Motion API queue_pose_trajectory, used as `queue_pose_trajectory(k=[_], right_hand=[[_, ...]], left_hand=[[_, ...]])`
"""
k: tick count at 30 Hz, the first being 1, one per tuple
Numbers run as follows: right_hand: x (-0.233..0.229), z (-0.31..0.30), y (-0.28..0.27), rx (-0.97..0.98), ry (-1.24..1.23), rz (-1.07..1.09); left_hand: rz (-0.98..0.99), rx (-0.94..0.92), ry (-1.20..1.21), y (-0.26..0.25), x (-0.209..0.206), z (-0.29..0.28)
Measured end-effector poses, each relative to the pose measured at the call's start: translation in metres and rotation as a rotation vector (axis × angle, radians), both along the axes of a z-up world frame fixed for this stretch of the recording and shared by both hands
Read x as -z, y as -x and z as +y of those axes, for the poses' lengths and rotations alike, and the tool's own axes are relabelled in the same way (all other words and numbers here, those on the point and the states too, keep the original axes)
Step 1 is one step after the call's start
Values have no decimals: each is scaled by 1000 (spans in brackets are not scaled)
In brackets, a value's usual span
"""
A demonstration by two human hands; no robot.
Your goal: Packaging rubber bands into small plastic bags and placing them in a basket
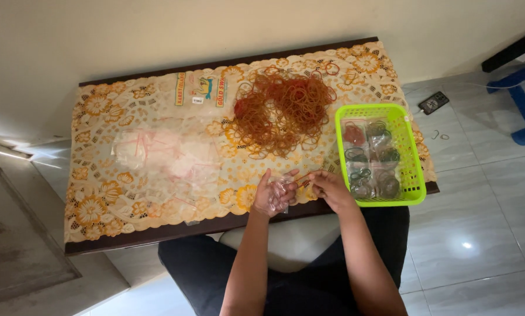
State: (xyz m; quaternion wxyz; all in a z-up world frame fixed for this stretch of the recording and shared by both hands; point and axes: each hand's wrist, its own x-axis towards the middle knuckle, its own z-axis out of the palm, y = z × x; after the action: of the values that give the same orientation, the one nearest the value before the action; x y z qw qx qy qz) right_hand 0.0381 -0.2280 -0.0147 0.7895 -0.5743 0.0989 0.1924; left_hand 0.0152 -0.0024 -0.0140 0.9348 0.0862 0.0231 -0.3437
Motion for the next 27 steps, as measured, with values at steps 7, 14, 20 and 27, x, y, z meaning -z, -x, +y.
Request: queue_pose_trajectory(k=[7, 14, 20, 27], right_hand=[[-52, 14, 7, -45, -43, 40], [-147, 25, 26, -415, 349, 144], [-109, 21, 20, -479, 406, 87], [-124, -6, 14, -45, 419, -236]], left_hand=[[-2, -75, 23, 1, -13, 3], [-9, -114, 54, 4, -10, 3], [-59, -52, 59, -1, 3, 2], [9, -5, 13, 3, -32, 3]])
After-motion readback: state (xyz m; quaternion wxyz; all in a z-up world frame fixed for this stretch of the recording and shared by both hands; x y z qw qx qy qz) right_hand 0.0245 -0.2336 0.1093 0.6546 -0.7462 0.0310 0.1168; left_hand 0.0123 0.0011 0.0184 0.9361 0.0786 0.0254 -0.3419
